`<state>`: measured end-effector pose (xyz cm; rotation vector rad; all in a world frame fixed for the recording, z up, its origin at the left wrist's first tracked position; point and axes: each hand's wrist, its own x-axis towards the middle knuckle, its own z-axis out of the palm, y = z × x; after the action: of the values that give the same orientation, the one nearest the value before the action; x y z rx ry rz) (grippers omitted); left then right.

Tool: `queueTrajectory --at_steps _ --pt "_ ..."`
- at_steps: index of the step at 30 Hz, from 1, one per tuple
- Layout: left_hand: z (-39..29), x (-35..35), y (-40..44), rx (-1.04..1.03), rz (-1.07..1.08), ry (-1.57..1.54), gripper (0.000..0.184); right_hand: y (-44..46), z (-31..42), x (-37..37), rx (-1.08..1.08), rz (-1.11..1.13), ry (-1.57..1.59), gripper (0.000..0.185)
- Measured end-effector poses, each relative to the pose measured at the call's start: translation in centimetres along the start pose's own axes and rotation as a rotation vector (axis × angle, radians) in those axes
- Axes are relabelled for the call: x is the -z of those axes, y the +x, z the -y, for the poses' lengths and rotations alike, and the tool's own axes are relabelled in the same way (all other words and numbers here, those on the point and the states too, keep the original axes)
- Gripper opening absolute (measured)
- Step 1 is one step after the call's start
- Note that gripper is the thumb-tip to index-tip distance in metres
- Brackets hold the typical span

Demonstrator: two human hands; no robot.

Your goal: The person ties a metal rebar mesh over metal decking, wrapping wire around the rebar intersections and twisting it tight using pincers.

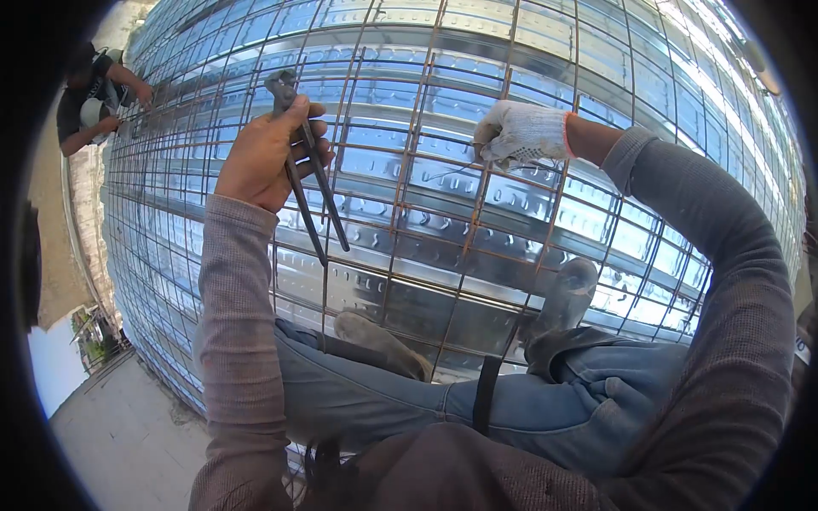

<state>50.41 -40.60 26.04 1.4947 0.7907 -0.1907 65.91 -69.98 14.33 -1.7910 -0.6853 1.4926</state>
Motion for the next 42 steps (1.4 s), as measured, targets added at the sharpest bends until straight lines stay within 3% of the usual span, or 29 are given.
queueTrajectory --at_steps 2,5,7,10,14,16,18,22,26,28,30,36,38,42 --pt "-1.1 0.0 -0.8 0.008 -0.025 -0.044 0.036 -0.9 -1.3 0.4 -0.075 0.042 0.031 0.016" --pt "-3.0 0.0 -2.7 -0.099 -0.139 -0.208 0.037 1.1 -1.4 1.7 0.016 0.113 0.01 0.012" --pt "-4.0 -0.8 -5.0 -0.122 -0.191 -0.197 0.036 3.5 -0.4 2.9 0.045 0.128 0.184 0.006" --pt "-3.6 -3.3 -7.6 -0.105 -0.257 -0.157 0.034 8.1 0.7 5.3 0.135 0.143 0.105 0.006" --pt "3.8 -7.7 -8.4 0.214 -0.25 0.173 0.025 12.2 2.5 8.3 0.173 0.28 -0.147 0.008" --pt "11.6 -9.5 -8.2 0.335 -0.177 0.267 0.024 13.8 2.8 9.2 0.348 0.414 -0.551 0.012" --pt "20.2 -11.1 -9.1 0.398 -0.159 0.617 0.033 14.3 3.4 9.4 0.331 0.414 -0.707 0.016" --pt "27.1 -15.8 -11.7 0.45 -0.174 0.805 0.046 14.7 2.8 9.2 0.376 0.304 -0.937 0.02" --pt "27.6 -17.7 -11.9 0.448 -0.119 0.952 0.056 15.0 0.4 6.1 0.449 0.253 -0.961 0.018" --pt "27.4 -18.3 -11.7 0.411 -0.12 0.98 0.056 13.6 0.0 4.4 0.588 0.067 -1.183 0.014" --pt "27.4 -19.0 -11.2 0.338 -0.109 1.008 0.056 12.9 -1.2 3.4 0.597 -0.059 -1.117 0.015" --pt "27.1 -20.6 -10.1 0.287 0.099 1.158 0.043 11.8 -2.5 2.6 0.684 -0.206 -1.167 0.011" --pt "25.1 -21.4 -9.8 0.286 0.169 1.166 0.042 11.2 -1.7 2.5 0.624 -0.142 -1.185 0.013" --pt "21.9 -20.1 -7.4 0.468 0.419 1.508 0.052 12.2 -0.7 1.9 0.517 0.065 -1.235 0.018"
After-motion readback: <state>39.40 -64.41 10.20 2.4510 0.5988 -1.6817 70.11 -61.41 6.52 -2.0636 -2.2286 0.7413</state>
